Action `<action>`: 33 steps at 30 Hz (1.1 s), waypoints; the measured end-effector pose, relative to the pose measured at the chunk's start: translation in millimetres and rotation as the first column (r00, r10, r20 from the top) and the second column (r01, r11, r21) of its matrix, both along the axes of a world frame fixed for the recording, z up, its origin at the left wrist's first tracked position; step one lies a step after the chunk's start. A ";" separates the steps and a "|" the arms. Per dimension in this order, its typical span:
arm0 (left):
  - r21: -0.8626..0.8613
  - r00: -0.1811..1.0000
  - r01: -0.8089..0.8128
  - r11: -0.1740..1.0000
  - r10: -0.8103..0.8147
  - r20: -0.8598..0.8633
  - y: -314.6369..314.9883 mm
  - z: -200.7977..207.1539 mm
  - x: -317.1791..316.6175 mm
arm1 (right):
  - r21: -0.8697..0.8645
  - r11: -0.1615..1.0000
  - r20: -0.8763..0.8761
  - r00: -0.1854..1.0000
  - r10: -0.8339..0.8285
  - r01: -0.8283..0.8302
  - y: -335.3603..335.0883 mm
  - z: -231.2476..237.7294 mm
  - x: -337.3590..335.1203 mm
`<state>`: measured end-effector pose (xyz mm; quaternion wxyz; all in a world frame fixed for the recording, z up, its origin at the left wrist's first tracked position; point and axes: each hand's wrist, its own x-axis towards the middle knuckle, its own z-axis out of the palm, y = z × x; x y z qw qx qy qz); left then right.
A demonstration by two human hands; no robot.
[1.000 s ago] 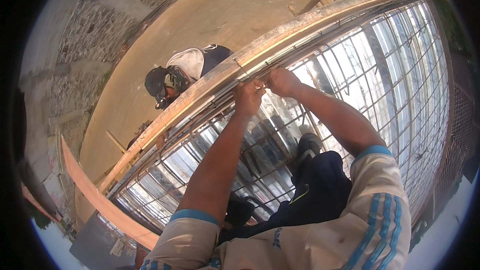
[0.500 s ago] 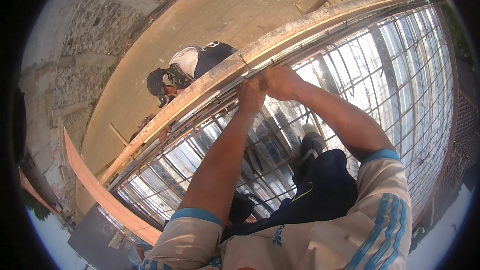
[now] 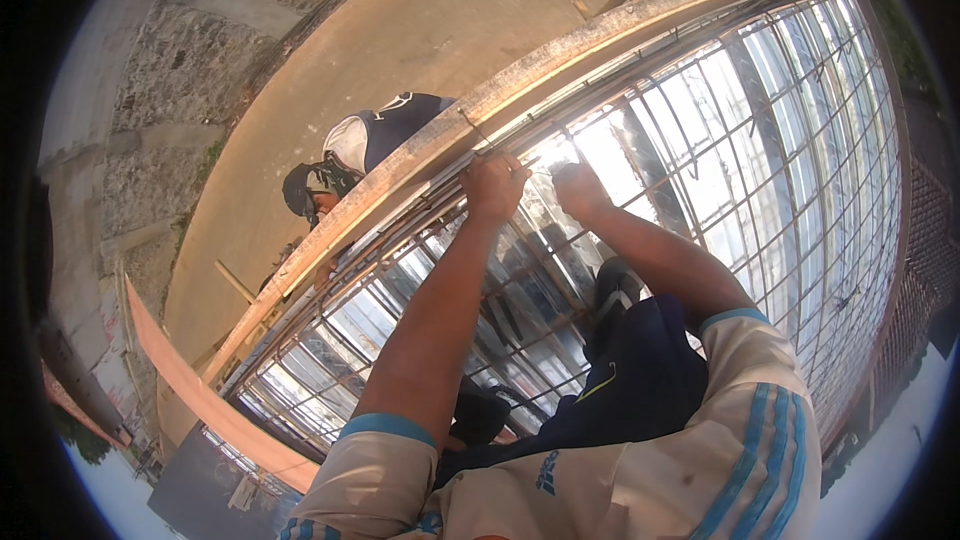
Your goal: The person ties a rebar grid on a construction site using wire and pliers. They repeatedly pick wire, wrap it around rebar intersections, and twist it to secure the grid. Another worker is visible nearby, and an orange bucket is used to hold materials.
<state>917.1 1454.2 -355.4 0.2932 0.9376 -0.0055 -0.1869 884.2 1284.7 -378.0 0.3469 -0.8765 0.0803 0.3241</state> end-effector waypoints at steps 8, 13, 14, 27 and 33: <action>-0.042 0.998 -0.062 0.997 0.062 -0.010 3.0 -0.5 -1.1 | 0.447 0.488 -0.538 0.661 -0.523 0.749 16.1 29.1 14.5; -0.124 0.997 -0.058 0.991 0.052 -0.050 5.6 0.4 2.9 | 0.436 0.547 -0.538 0.694 -0.478 0.715 11.3 23.1 13.4; -0.137 0.999 -0.028 0.990 0.022 -0.048 7.6 0.2 3.9 | 0.424 0.547 -0.536 0.687 -0.491 0.722 13.3 23.9 14.0; -0.194 0.995 0.009 0.981 0.009 0.096 11.2 -6.4 1.4 | 0.490 0.397 -0.524 0.626 -0.578 0.776 29.0 19.2 4.8; -0.320 0.990 0.143 0.936 -0.136 0.044 19.2 -15.2 13.9 | 0.512 0.452 -0.561 0.682 -0.469 0.731 14.0 8.0 10.3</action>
